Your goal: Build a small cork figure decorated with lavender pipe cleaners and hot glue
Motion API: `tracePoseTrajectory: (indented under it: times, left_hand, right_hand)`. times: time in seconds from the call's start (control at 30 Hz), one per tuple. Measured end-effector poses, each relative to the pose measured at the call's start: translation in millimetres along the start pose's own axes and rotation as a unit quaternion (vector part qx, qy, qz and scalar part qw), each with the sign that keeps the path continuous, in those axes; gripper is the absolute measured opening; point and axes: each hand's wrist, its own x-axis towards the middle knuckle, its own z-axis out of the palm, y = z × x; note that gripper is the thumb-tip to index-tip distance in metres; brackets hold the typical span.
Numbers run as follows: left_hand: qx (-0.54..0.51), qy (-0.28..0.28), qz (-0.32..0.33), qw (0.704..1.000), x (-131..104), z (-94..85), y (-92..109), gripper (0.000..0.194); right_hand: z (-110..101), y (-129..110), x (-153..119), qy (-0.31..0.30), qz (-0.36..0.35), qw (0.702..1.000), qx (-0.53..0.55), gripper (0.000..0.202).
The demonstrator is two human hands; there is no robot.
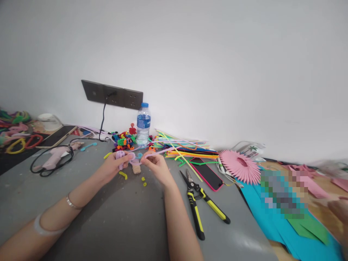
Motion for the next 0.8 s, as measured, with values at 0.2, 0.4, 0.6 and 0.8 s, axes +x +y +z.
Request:
tracePoseTrajectory:
  times: [0.2,0.4,0.6,0.8]
  left_hand:
    - [-0.054,0.021,-0.001,0.998,-1.3,2.7,3.2,0.04]
    - [-0.076,0.027,-0.01,0.997,-3.1,4.5,6.2,0.041]
    - [-0.133,0.015,-0.041,0.99,-2.8,4.5,6.3,0.038]
    - [-0.191,0.021,-0.049,0.98,0.4,2.6,7.4,0.035]
  right_hand:
    - [-3.0,-5.0,-0.4,-0.014,0.006,1.0,-0.008,0.024]
    - [-5.2,-9.3,-3.2,-0.057,0.012,0.998,-0.027,0.019]
    - [-2.7,-10.2,-4.6,-0.064,0.015,0.998,-0.02,0.018]
    - [1.4,-5.8,-0.6,0.027,-0.044,0.998,-0.02,0.019]
